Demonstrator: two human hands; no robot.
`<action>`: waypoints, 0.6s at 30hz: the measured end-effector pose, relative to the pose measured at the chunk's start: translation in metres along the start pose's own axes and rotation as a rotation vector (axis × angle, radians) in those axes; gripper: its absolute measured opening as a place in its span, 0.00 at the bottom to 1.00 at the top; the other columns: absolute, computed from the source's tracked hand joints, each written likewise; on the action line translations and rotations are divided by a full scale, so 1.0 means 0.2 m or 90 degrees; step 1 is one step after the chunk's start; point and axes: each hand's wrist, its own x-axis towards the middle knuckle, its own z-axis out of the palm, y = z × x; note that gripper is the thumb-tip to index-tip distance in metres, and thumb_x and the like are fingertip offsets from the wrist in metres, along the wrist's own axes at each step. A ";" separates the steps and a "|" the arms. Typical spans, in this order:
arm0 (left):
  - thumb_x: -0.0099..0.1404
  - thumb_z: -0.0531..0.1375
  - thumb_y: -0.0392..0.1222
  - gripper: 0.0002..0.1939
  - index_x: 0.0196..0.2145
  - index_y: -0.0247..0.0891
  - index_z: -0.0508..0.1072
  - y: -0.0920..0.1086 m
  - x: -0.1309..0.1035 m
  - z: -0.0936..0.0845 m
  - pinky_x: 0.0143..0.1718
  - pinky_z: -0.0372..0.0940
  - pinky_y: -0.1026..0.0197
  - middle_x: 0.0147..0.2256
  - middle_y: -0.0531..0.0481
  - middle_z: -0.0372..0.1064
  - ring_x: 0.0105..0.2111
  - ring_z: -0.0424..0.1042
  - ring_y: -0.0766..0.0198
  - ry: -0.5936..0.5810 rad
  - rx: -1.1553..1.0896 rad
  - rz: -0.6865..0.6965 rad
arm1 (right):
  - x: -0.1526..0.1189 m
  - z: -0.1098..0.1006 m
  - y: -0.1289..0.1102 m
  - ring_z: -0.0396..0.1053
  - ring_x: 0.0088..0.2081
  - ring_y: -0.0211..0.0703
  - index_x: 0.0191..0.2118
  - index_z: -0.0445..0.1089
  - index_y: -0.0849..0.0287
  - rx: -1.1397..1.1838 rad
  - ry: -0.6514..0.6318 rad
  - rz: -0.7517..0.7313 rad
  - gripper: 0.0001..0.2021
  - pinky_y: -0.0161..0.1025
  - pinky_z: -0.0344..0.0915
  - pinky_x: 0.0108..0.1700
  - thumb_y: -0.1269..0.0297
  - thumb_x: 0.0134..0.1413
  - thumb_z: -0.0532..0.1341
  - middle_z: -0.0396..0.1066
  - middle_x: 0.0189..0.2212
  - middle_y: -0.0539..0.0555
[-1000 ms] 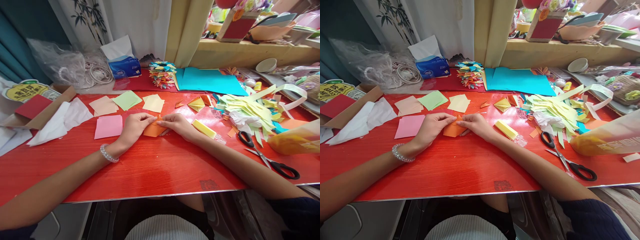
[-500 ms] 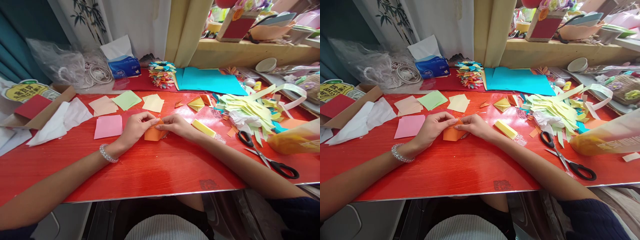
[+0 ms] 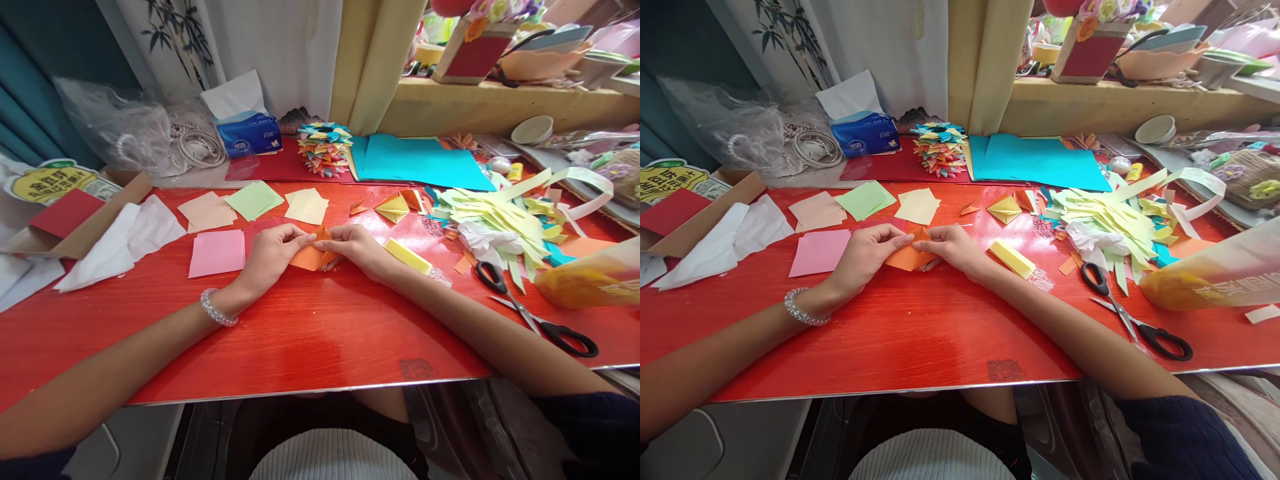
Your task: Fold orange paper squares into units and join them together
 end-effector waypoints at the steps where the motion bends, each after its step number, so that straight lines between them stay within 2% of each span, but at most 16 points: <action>1: 0.59 0.60 0.54 0.16 0.27 0.37 0.72 0.00 0.00 0.00 0.29 0.59 0.63 0.27 0.50 0.70 0.28 0.66 0.65 0.003 0.009 -0.002 | 0.00 0.00 0.00 0.69 0.23 0.33 0.26 0.70 0.64 -0.004 -0.003 0.000 0.08 0.32 0.69 0.27 0.64 0.47 0.66 0.70 0.23 0.50; 11: 0.61 0.56 0.54 0.18 0.24 0.37 0.69 0.00 0.00 0.00 0.26 0.55 0.63 0.25 0.52 0.65 0.26 0.61 0.66 -0.010 0.064 -0.010 | 0.01 -0.02 0.02 0.62 0.23 0.31 0.24 0.66 0.63 -0.062 -0.052 -0.032 0.12 0.31 0.60 0.24 0.59 0.45 0.66 0.63 0.20 0.46; 15: 0.63 0.56 0.51 0.17 0.23 0.37 0.67 0.01 0.00 -0.01 0.25 0.53 0.63 0.23 0.53 0.63 0.25 0.59 0.67 -0.023 0.117 0.006 | 0.00 -0.02 0.02 0.58 0.23 0.31 0.27 0.68 0.63 -0.100 -0.016 -0.041 0.14 0.31 0.54 0.23 0.55 0.49 0.63 0.62 0.21 0.46; 18: 0.63 0.56 0.50 0.13 0.28 0.37 0.70 0.00 0.01 0.00 0.30 0.58 0.63 0.28 0.51 0.68 0.30 0.65 0.65 -0.005 0.066 0.030 | 0.00 -0.01 0.04 0.58 0.23 0.30 0.29 0.69 0.63 -0.057 0.023 -0.056 0.14 0.31 0.54 0.23 0.55 0.51 0.62 0.64 0.22 0.47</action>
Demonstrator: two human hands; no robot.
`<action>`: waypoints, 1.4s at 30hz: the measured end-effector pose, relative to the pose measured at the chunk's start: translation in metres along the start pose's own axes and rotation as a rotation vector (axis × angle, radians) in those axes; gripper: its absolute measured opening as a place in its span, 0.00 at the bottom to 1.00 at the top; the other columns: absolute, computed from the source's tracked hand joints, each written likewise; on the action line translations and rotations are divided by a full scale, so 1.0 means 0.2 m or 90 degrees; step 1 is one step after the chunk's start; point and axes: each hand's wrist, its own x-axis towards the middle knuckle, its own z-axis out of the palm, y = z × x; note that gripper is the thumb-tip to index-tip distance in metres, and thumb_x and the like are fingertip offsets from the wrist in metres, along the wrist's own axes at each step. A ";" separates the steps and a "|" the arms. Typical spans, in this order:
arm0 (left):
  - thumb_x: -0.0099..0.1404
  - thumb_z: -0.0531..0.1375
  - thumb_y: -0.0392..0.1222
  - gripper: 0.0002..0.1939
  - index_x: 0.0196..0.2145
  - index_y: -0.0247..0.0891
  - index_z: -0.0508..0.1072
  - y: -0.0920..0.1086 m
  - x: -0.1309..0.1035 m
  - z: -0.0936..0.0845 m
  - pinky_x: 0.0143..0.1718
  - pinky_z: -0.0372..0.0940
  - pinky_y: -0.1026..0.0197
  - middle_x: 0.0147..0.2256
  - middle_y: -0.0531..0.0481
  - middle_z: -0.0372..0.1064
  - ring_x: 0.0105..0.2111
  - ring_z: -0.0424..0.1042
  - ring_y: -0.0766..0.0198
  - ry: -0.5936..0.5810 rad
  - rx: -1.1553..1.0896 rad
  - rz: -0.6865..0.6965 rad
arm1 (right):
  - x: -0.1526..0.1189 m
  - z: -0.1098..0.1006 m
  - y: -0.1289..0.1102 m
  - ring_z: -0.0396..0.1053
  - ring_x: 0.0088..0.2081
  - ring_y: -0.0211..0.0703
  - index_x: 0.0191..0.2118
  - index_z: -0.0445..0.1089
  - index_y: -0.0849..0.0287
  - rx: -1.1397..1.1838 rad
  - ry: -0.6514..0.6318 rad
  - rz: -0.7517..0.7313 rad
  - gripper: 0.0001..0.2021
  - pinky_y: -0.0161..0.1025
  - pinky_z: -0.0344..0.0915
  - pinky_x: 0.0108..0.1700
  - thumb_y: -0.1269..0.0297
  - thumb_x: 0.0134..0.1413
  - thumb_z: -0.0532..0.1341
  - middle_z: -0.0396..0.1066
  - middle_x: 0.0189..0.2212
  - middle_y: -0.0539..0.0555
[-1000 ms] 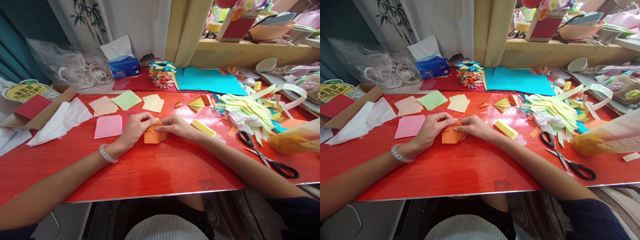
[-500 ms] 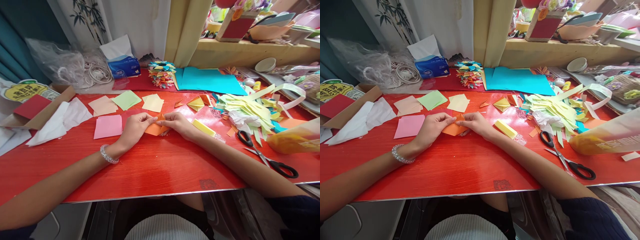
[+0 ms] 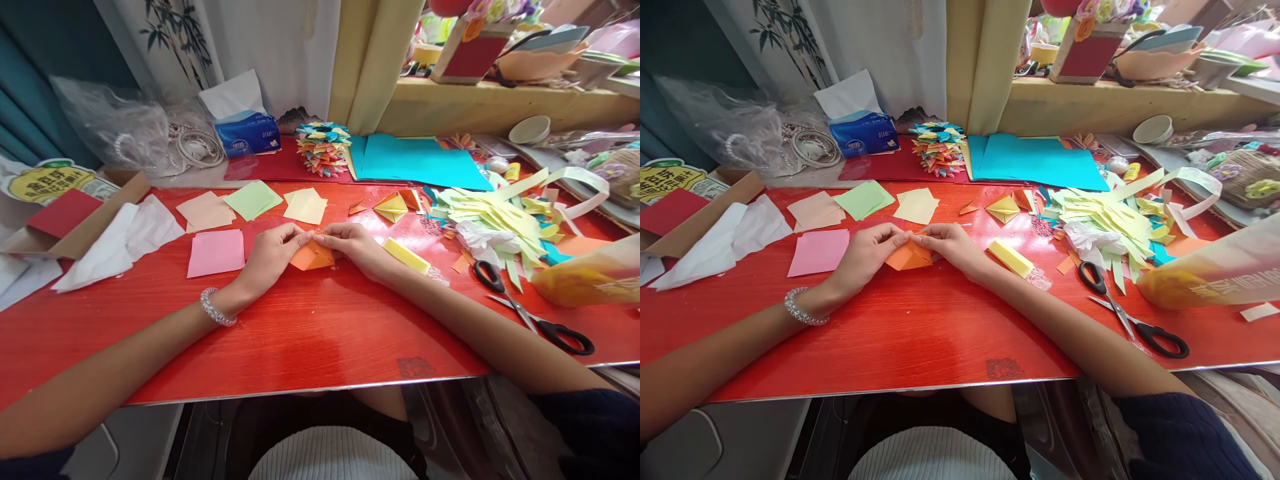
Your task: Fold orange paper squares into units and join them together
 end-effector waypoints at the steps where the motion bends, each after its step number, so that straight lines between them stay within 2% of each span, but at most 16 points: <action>1: 0.62 0.57 0.49 0.12 0.32 0.38 0.71 0.00 0.00 0.00 0.33 0.60 0.63 0.31 0.51 0.69 0.32 0.66 0.64 0.017 -0.033 0.009 | 0.00 0.00 0.01 0.59 0.23 0.30 0.29 0.69 0.63 0.033 0.022 -0.007 0.13 0.30 0.55 0.24 0.56 0.51 0.62 0.65 0.23 0.47; 4: 0.60 0.60 0.44 0.14 0.43 0.39 0.70 -0.01 0.00 0.00 0.41 0.63 0.62 0.41 0.49 0.71 0.40 0.69 0.62 0.072 -0.082 0.040 | 0.01 0.01 0.01 0.65 0.26 0.31 0.28 0.69 0.61 0.137 0.074 -0.009 0.10 0.30 0.62 0.28 0.59 0.51 0.63 0.69 0.25 0.49; 6: 0.62 0.57 0.42 0.13 0.45 0.40 0.71 -0.01 -0.01 0.00 0.45 0.62 0.61 0.45 0.49 0.70 0.44 0.69 0.62 0.090 -0.056 0.063 | 0.00 0.02 -0.01 0.69 0.27 0.34 0.27 0.68 0.62 0.128 0.028 0.039 0.09 0.32 0.66 0.31 0.61 0.49 0.64 0.71 0.25 0.51; 9: 0.66 0.53 0.41 0.14 0.47 0.42 0.73 0.01 -0.01 -0.01 0.51 0.60 0.60 0.47 0.50 0.71 0.48 0.67 0.61 0.064 -0.023 0.083 | -0.01 0.02 -0.05 0.70 0.24 0.35 0.25 0.68 0.62 0.020 -0.074 0.092 0.09 0.33 0.67 0.30 0.63 0.50 0.64 0.72 0.20 0.52; 11: 0.65 0.54 0.43 0.16 0.50 0.43 0.71 0.02 -0.02 0.00 0.50 0.61 0.60 0.46 0.50 0.72 0.47 0.68 0.61 0.042 -0.032 0.068 | -0.02 0.01 -0.06 0.68 0.20 0.33 0.23 0.67 0.62 -0.019 -0.078 0.068 0.11 0.31 0.64 0.26 0.63 0.52 0.63 0.70 0.17 0.50; 13: 0.65 0.55 0.47 0.19 0.52 0.43 0.68 0.02 -0.01 0.00 0.48 0.62 0.61 0.45 0.50 0.72 0.45 0.70 0.62 0.058 -0.076 0.046 | -0.01 0.01 -0.04 0.66 0.19 0.31 0.24 0.67 0.62 -0.004 -0.043 0.041 0.11 0.29 0.63 0.24 0.63 0.54 0.62 0.69 0.17 0.49; 16: 0.66 0.53 0.50 0.19 0.51 0.41 0.68 0.01 0.00 0.01 0.47 0.64 0.61 0.46 0.47 0.71 0.46 0.70 0.62 0.091 -0.150 0.031 | 0.00 0.00 -0.01 0.67 0.20 0.31 0.27 0.68 0.62 0.060 -0.006 0.026 0.09 0.29 0.64 0.25 0.63 0.54 0.62 0.70 0.19 0.50; 21: 0.61 0.60 0.42 0.17 0.48 0.39 0.72 -0.02 0.01 0.01 0.48 0.66 0.60 0.47 0.47 0.72 0.47 0.71 0.60 0.089 -0.142 0.020 | 0.00 0.02 0.00 0.70 0.25 0.34 0.35 0.69 0.61 0.077 -0.003 0.020 0.09 0.33 0.68 0.29 0.60 0.53 0.63 0.72 0.27 0.51; 24: 0.61 0.60 0.41 0.13 0.44 0.40 0.76 -0.03 0.00 0.01 0.50 0.65 0.57 0.46 0.48 0.74 0.47 0.71 0.59 0.090 -0.135 0.021 | 0.00 0.02 0.01 0.68 0.28 0.34 0.33 0.70 0.60 0.040 0.020 -0.032 0.12 0.34 0.68 0.33 0.56 0.55 0.59 0.70 0.29 0.50; 27: 0.61 0.60 0.42 0.12 0.42 0.42 0.77 -0.02 0.00 0.01 0.52 0.63 0.56 0.45 0.50 0.74 0.48 0.70 0.59 0.071 -0.139 0.024 | 0.00 0.02 0.03 0.65 0.30 0.34 0.32 0.71 0.60 -0.007 0.058 -0.083 0.10 0.32 0.65 0.34 0.58 0.53 0.61 0.69 0.28 0.49; 32: 0.59 0.62 0.45 0.13 0.41 0.41 0.78 -0.01 0.01 0.00 0.42 0.68 0.59 0.42 0.49 0.76 0.44 0.72 0.58 0.055 -0.223 -0.006 | 0.00 0.01 0.05 0.64 0.28 0.34 0.41 0.72 0.57 0.064 0.096 -0.096 0.10 0.33 0.63 0.32 0.63 0.51 0.62 0.68 0.25 0.47; 38: 0.58 0.62 0.44 0.11 0.38 0.42 0.78 -0.02 0.01 0.00 0.34 0.67 0.64 0.41 0.50 0.75 0.40 0.72 0.61 0.057 -0.260 -0.046 | 0.01 0.00 0.05 0.62 0.28 0.33 0.37 0.75 0.56 0.122 0.133 -0.085 0.09 0.33 0.63 0.33 0.64 0.49 0.63 0.69 0.29 0.48; 42: 0.60 0.60 0.43 0.10 0.38 0.40 0.77 0.00 0.01 0.00 0.34 0.66 0.65 0.41 0.49 0.74 0.39 0.71 0.62 0.040 -0.261 -0.040 | 0.01 0.01 0.05 0.65 0.31 0.34 0.35 0.75 0.57 0.200 0.097 -0.065 0.06 0.33 0.64 0.36 0.66 0.49 0.62 0.70 0.30 0.48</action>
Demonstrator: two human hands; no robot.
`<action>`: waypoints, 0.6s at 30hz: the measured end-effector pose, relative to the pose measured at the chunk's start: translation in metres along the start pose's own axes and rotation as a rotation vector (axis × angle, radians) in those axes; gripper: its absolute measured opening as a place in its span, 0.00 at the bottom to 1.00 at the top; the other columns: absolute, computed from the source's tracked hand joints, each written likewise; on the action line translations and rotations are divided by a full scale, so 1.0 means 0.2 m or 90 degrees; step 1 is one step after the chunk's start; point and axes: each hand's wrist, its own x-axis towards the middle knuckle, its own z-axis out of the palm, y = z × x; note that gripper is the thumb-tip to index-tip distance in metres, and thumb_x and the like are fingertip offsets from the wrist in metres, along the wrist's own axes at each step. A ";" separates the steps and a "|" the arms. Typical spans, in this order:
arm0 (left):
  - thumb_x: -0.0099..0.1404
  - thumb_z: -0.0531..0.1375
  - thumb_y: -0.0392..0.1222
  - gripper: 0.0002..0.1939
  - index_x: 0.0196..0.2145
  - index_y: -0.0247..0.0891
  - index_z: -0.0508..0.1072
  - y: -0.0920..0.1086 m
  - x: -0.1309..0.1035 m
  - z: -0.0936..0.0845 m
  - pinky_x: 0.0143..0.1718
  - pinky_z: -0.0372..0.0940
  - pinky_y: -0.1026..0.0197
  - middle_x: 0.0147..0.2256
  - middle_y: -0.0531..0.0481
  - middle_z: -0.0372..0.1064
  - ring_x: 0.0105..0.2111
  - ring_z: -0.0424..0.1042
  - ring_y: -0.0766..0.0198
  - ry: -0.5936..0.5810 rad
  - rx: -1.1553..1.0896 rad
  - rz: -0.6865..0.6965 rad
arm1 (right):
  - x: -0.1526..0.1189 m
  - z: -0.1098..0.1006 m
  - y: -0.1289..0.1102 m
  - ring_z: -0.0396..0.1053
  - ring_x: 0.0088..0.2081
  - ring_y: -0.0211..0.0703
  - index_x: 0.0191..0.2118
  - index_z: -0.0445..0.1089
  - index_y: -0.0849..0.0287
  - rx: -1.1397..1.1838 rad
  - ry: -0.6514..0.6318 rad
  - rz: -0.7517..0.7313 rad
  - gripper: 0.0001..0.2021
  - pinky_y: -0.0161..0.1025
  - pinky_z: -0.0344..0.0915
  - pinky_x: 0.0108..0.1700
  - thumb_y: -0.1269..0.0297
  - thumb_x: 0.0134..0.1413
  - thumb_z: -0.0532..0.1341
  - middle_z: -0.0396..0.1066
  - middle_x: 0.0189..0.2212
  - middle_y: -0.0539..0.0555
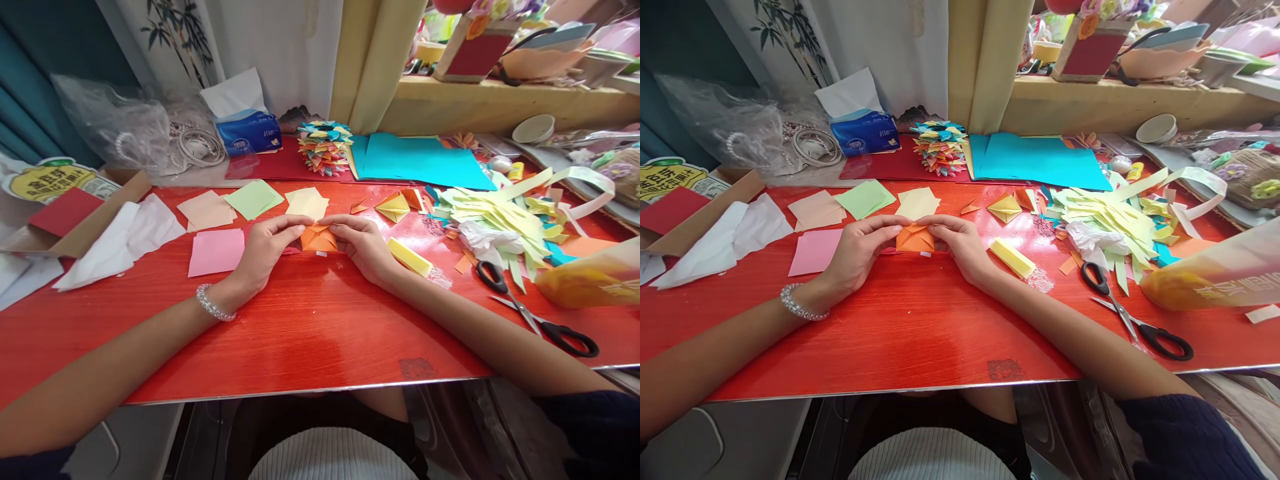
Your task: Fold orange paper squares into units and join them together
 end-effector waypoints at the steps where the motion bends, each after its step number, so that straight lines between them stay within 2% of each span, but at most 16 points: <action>1: 0.60 0.60 0.44 0.10 0.38 0.39 0.77 0.01 0.00 0.00 0.34 0.66 0.65 0.41 0.48 0.74 0.39 0.71 0.62 -0.003 0.006 0.004 | 0.00 0.00 0.00 0.66 0.32 0.33 0.34 0.75 0.58 0.019 -0.009 0.005 0.06 0.33 0.64 0.37 0.67 0.49 0.62 0.70 0.30 0.49; 5: 0.58 0.62 0.46 0.10 0.34 0.38 0.75 0.02 -0.01 0.01 0.31 0.65 0.66 0.36 0.49 0.72 0.37 0.69 0.63 0.009 0.059 0.017 | 0.00 0.01 0.00 0.65 0.30 0.31 0.33 0.74 0.60 0.007 -0.003 0.002 0.05 0.30 0.64 0.33 0.66 0.49 0.64 0.69 0.29 0.48; 10: 0.58 0.62 0.41 0.06 0.31 0.37 0.70 -0.02 0.01 0.00 0.34 0.63 0.65 0.32 0.52 0.68 0.34 0.67 0.67 -0.001 0.086 0.069 | 0.00 0.01 0.00 0.66 0.30 0.33 0.39 0.72 0.58 -0.049 -0.006 -0.010 0.10 0.31 0.64 0.32 0.62 0.50 0.64 0.70 0.29 0.49; 15: 0.58 0.62 0.39 0.11 0.40 0.38 0.72 -0.02 0.01 0.00 0.39 0.64 0.63 0.36 0.51 0.70 0.37 0.68 0.65 -0.024 0.103 0.061 | 0.01 0.00 0.02 0.66 0.30 0.33 0.33 0.72 0.60 -0.080 -0.003 0.005 0.07 0.30 0.63 0.32 0.62 0.51 0.63 0.71 0.29 0.50; 18: 0.59 0.62 0.43 0.10 0.37 0.36 0.74 -0.01 0.01 0.00 0.41 0.63 0.62 0.37 0.48 0.72 0.38 0.69 0.62 -0.055 0.137 0.026 | 0.02 -0.01 0.03 0.65 0.29 0.33 0.32 0.72 0.61 -0.109 -0.030 -0.012 0.08 0.30 0.61 0.31 0.60 0.52 0.62 0.70 0.27 0.49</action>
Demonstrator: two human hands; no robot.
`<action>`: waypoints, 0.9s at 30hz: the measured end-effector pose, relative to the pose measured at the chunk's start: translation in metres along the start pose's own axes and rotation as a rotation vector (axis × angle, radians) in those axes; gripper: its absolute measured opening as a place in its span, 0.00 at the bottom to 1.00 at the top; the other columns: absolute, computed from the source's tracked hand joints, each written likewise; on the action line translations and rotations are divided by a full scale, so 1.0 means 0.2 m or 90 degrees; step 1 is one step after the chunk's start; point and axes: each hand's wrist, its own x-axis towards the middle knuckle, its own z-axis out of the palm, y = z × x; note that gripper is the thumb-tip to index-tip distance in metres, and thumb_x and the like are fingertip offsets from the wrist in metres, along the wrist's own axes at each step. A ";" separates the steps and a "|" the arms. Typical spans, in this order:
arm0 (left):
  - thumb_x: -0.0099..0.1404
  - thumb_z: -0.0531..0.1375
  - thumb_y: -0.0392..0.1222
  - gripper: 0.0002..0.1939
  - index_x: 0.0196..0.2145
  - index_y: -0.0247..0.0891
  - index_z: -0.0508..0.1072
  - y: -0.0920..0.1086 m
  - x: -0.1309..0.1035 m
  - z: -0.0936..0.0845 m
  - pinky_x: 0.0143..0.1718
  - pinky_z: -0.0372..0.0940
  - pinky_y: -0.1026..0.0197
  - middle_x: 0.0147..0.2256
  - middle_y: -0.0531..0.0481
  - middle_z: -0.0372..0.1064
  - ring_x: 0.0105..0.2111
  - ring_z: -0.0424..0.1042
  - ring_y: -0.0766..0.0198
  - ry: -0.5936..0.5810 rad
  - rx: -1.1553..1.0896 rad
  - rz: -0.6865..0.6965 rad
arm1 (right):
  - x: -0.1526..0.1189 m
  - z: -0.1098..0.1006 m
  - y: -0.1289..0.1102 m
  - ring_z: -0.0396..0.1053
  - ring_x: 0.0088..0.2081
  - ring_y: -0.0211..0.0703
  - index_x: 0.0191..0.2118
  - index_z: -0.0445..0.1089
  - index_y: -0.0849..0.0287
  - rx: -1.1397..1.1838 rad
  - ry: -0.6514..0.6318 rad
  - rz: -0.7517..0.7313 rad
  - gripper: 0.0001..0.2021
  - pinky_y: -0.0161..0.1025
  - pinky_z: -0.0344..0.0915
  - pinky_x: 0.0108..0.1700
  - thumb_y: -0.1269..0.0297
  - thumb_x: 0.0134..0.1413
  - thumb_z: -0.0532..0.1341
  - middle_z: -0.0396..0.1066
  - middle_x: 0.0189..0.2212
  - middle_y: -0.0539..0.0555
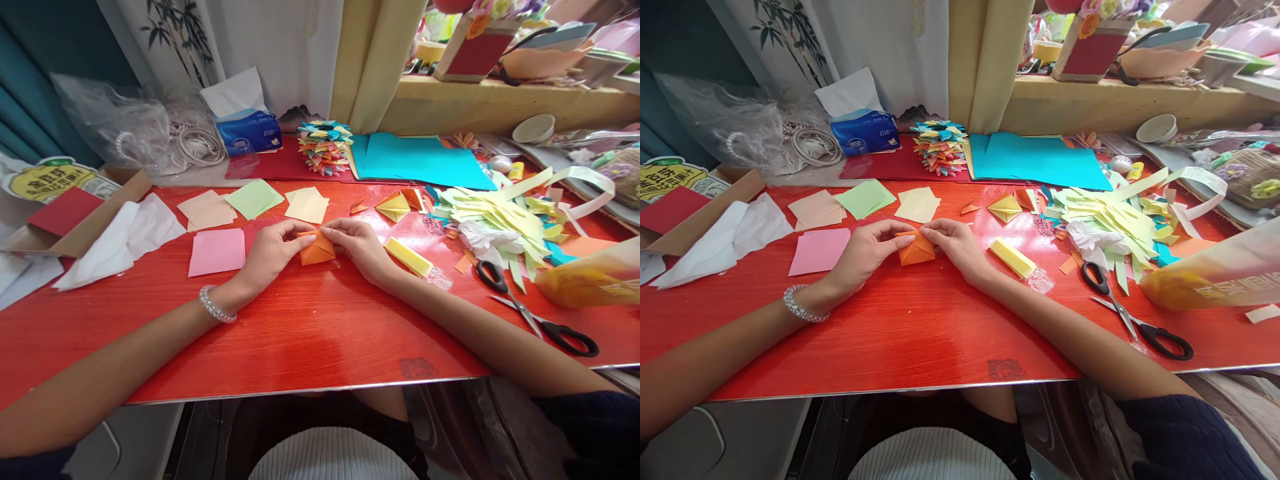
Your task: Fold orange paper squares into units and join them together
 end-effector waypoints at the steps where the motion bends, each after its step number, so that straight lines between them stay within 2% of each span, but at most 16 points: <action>1: 0.59 0.62 0.44 0.10 0.35 0.35 0.75 0.00 0.00 0.00 0.40 0.63 0.62 0.36 0.48 0.73 0.37 0.69 0.62 -0.002 0.006 -0.013 | 0.00 0.00 0.00 0.65 0.28 0.32 0.32 0.72 0.61 -0.010 -0.001 -0.004 0.09 0.30 0.61 0.30 0.60 0.53 0.62 0.69 0.27 0.49; 5: 0.57 0.63 0.47 0.12 0.32 0.35 0.75 0.00 0.00 0.00 0.36 0.61 0.62 0.32 0.49 0.72 0.33 0.68 0.63 -0.003 0.015 -0.043 | 0.00 0.00 0.01 0.65 0.28 0.32 0.31 0.71 0.61 -0.027 0.004 -0.009 0.09 0.30 0.61 0.30 0.60 0.53 0.61 0.69 0.26 0.49; 10: 0.58 0.61 0.49 0.13 0.33 0.36 0.76 -0.01 0.00 0.00 0.38 0.61 0.62 0.33 0.49 0.73 0.35 0.69 0.62 -0.004 0.015 -0.027 | -0.01 0.01 -0.01 0.66 0.29 0.32 0.32 0.72 0.61 -0.019 0.000 -0.010 0.07 0.30 0.63 0.31 0.62 0.53 0.62 0.71 0.27 0.49; 17: 0.60 0.60 0.48 0.12 0.33 0.36 0.76 -0.01 0.00 0.00 0.38 0.61 0.62 0.34 0.49 0.73 0.36 0.69 0.62 -0.005 -0.013 -0.021 | -0.02 0.01 -0.02 0.67 0.30 0.34 0.34 0.74 0.61 -0.042 -0.007 0.002 0.10 0.30 0.64 0.31 0.58 0.53 0.62 0.72 0.29 0.51; 22: 0.64 0.55 0.53 0.18 0.32 0.36 0.75 -0.01 0.00 0.00 0.35 0.62 0.62 0.32 0.49 0.72 0.34 0.68 0.63 0.003 -0.026 -0.027 | -0.01 0.01 -0.01 0.68 0.30 0.34 0.32 0.73 0.61 -0.046 0.018 -0.019 0.08 0.31 0.65 0.32 0.61 0.52 0.63 0.73 0.29 0.50; 25: 0.61 0.59 0.50 0.14 0.36 0.36 0.74 -0.01 0.01 0.01 0.31 0.61 0.63 0.30 0.51 0.69 0.28 0.66 0.66 0.004 -0.037 -0.039 | -0.01 0.00 -0.01 0.69 0.31 0.34 0.32 0.73 0.61 0.009 0.061 -0.025 0.07 0.31 0.66 0.34 0.62 0.51 0.64 0.72 0.29 0.50; 27: 0.59 0.61 0.46 0.13 0.40 0.36 0.72 -0.01 0.01 0.01 0.33 0.61 0.64 0.29 0.52 0.69 0.28 0.66 0.67 0.001 -0.040 -0.044 | 0.00 0.00 -0.02 0.69 0.30 0.33 0.31 0.73 0.61 0.037 0.080 -0.018 0.07 0.31 0.67 0.33 0.62 0.50 0.64 0.72 0.28 0.50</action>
